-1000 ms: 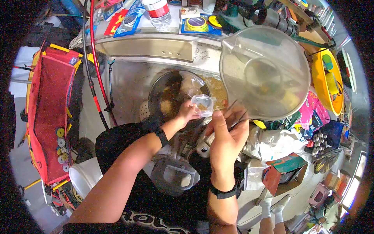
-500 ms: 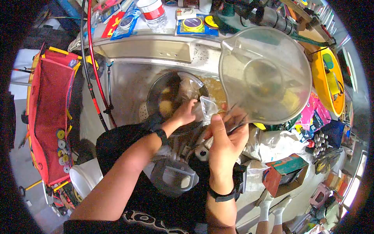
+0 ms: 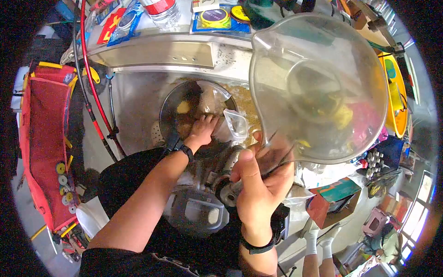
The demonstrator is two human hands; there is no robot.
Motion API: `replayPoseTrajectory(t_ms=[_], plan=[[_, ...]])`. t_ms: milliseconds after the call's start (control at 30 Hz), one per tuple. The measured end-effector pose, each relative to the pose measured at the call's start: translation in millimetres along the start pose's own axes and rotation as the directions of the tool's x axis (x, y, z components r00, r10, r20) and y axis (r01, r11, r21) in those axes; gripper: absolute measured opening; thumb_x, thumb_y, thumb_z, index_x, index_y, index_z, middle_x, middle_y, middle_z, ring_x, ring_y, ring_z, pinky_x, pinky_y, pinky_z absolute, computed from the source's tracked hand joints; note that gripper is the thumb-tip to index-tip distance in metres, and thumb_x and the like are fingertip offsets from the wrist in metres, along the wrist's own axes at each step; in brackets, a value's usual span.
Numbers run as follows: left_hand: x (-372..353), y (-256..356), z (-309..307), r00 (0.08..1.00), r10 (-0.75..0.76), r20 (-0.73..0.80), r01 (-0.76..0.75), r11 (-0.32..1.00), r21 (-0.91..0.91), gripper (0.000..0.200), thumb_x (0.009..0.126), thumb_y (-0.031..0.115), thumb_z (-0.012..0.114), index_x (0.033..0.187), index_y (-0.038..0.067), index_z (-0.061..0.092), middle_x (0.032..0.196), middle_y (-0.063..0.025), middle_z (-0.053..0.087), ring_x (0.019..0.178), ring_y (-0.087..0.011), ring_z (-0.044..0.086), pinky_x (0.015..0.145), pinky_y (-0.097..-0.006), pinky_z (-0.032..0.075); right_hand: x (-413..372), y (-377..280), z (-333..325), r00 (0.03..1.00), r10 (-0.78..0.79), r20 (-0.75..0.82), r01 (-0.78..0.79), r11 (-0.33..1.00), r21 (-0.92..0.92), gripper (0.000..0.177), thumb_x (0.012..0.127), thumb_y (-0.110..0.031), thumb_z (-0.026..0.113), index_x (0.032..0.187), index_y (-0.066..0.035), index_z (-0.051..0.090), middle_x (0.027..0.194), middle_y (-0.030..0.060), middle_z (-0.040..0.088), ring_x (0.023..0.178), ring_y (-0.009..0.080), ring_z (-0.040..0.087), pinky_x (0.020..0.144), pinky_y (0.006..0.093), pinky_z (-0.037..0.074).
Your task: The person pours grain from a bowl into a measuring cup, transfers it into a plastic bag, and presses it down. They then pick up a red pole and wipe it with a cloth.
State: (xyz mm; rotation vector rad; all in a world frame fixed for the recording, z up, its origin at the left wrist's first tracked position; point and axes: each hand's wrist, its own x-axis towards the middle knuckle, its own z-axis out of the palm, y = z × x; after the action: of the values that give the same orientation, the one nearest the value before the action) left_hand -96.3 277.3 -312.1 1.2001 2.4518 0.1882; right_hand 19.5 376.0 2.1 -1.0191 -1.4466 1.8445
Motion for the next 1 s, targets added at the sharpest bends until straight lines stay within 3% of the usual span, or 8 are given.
replayPoseTrajectory(t_ms=[333,533,700,733,800,867,900,1000], plan=[[-12,-23,20,0.991,0.110,-0.077,-0.114,0.992,-0.049,0.051,0.068,0.002,0.061,0.118,0.008,0.053,0.109,-0.0125,0.052,0.103,-0.0334,0.052,0.082,-0.0429,0.048,0,6,13,0.999,-0.021,0.039,0.020,0.999,0.030,0.026,0.084,-0.005,0.059,0.107,0.003,0.050,0.067,0.0032,0.051,0.046,0.0111,0.047,0.044,0.0224,0.037],[-13,-32,34,0.996,-0.083,0.008,0.084,0.981,-0.177,0.045,0.071,0.002,0.056,0.116,0.006,0.052,0.109,-0.0181,0.058,0.100,-0.0374,0.057,0.083,-0.0457,0.047,1,7,13,0.990,0.022,0.139,-0.039,0.992,0.119,0.028,0.083,-0.002,0.062,0.106,-0.001,0.047,0.076,0.0035,0.056,0.055,0.0088,0.050,0.046,0.0208,0.040],[-6,-31,25,0.999,-0.040,-0.037,0.011,0.812,-0.583,0.028,0.081,0.012,0.052,0.108,0.007,0.059,0.106,-0.0207,0.061,0.100,-0.0392,0.056,0.084,-0.0480,0.045,0,5,9,0.991,0.070,0.113,-0.057,0.992,-0.115,0.022,0.083,0.001,0.058,0.102,-0.003,0.049,0.081,0.0052,0.059,0.066,0.0126,0.055,0.060,0.0250,0.046],[8,-51,71,0.995,-0.097,0.007,0.083,0.815,-0.574,0.025,0.082,0.016,0.054,0.103,0.006,0.061,0.104,-0.0200,0.062,0.097,-0.0397,0.057,0.081,-0.0472,0.046,2,-6,13,0.974,0.087,0.210,-0.101,0.993,0.057,0.020,0.083,0.000,0.057,0.102,-0.002,0.050,0.080,0.0075,0.060,0.070,0.0142,0.058,0.065,0.0264,0.046],[5,-30,9,0.982,-0.131,0.137,0.178,0.888,-0.425,0.027,0.083,0.017,0.056,0.105,0.003,0.060,0.096,-0.0188,0.065,0.089,-0.0358,0.061,0.077,-0.0412,0.048,0,13,11,0.991,-0.075,0.110,0.093,0.980,-0.176,0.015,0.084,-0.001,0.055,0.098,0.000,0.049,0.068,0.0075,0.058,0.071,0.0135,0.059,0.066,0.0280,0.047],[15,-25,-5,0.988,-0.034,0.149,0.103,0.866,-0.490,0.027,0.083,0.017,0.056,0.105,0.002,0.060,0.095,-0.0180,0.065,0.088,-0.0342,0.061,0.076,-0.0402,0.048,3,7,13,0.990,-0.011,0.138,0.004,0.999,0.045,0.024,0.082,-0.009,0.062,0.102,-0.001,0.052,0.078,0.0003,0.053,0.072,0.0083,0.049,0.063,0.0254,0.042],[13,-27,-16,0.989,0.015,0.150,0.069,0.843,-0.534,0.027,0.082,0.016,0.056,0.105,0.002,0.060,0.095,-0.0176,0.065,0.088,-0.0334,0.061,0.076,-0.0397,0.048,4,23,12,0.973,-0.213,0.094,0.224,0.965,-0.136,0.024,0.082,-0.009,0.062,0.101,-0.001,0.051,0.080,0.0003,0.050,0.073,0.0087,0.047,0.063,0.0251,0.041],[19,-20,-51,0.968,0.150,0.199,0.003,0.791,-0.612,0.026,0.082,0.015,0.057,0.105,0.002,0.060,0.094,-0.0165,0.065,0.086,-0.0309,0.062,0.076,-0.0381,0.048,6,20,13,0.988,-0.002,0.157,-0.017,0.993,0.120,0.029,0.081,-0.005,0.058,0.107,0.000,0.047,0.094,0.0078,0.052,0.090,0.0162,0.047,0.081,0.0306,0.041]])
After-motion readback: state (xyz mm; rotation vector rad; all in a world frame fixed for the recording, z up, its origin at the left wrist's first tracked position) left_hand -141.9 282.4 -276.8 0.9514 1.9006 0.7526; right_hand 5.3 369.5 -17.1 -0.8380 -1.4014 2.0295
